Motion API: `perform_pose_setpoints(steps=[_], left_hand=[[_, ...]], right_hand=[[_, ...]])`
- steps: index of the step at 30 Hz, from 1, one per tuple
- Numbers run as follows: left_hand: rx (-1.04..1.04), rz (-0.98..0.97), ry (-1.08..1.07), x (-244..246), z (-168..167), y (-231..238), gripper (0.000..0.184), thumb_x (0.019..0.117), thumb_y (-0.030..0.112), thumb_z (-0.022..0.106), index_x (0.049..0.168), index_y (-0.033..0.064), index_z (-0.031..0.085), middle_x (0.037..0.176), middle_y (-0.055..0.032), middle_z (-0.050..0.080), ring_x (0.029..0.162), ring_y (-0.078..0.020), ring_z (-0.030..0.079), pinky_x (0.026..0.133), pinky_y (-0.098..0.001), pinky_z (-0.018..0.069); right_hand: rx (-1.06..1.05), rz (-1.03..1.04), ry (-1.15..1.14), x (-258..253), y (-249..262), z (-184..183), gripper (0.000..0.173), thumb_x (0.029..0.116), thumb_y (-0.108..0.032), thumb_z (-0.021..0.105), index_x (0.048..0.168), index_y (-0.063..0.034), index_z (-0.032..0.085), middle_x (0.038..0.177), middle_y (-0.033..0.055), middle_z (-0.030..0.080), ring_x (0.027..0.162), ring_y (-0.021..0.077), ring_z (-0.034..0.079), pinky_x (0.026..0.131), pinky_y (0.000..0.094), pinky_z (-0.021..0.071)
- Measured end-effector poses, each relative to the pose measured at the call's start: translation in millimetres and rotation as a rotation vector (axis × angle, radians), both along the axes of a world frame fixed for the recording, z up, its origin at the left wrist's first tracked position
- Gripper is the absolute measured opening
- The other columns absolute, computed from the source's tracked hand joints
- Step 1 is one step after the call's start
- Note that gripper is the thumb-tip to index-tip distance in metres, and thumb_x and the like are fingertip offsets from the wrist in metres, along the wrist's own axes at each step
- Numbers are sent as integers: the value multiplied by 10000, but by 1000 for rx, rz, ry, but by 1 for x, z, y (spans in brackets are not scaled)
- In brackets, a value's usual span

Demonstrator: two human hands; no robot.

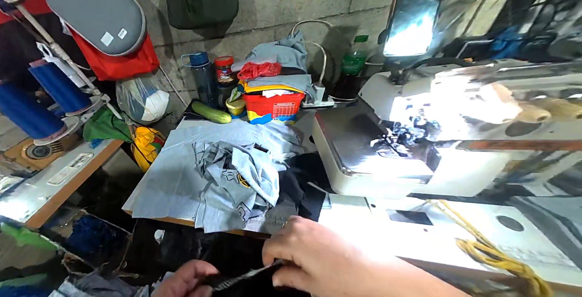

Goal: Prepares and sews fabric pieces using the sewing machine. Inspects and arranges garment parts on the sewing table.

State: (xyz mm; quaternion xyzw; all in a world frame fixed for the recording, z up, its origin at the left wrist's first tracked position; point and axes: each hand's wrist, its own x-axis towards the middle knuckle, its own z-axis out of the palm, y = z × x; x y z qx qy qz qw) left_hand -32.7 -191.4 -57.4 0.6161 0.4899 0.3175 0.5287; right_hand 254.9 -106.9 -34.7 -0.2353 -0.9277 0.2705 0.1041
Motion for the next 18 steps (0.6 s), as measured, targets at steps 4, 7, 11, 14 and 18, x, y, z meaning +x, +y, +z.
perform_pose_setpoints(steps=[4,7,11,14,18], left_hand=[[70,-22,271,-8,15,-3,231,993,64,554,1111,-93,675,1004,-99,707,920,-79,663,876,-307,543],[123,-178,346,0,11,-3,229,991,95,582,1033,-101,694,908,-181,699,823,-188,662,789,-385,540],[59,-102,287,-3,11,2,201,989,120,587,1051,-46,684,826,-32,640,699,-20,539,667,-216,460],[12,-21,245,-11,15,5,228,963,95,609,1176,40,666,739,86,557,607,34,473,579,-164,409],[-71,221,56,-16,13,5,223,983,55,511,1150,111,647,654,132,540,500,36,477,477,-147,418]], right_hand=[[85,-69,61,0,7,-8,188,1014,-158,598,982,-15,716,885,161,718,840,327,716,750,518,566],[207,-119,184,-5,10,-7,185,1007,-176,592,952,-61,725,862,99,721,792,248,716,681,444,583],[271,-137,179,4,20,-3,149,969,-205,635,903,-131,746,821,-6,710,778,124,694,669,329,577],[316,-171,159,11,22,-8,126,932,-199,650,861,-148,741,779,-32,696,731,98,681,622,306,563],[351,-251,233,12,22,-8,163,930,-220,588,860,-188,732,725,-89,664,658,26,631,564,244,526]])
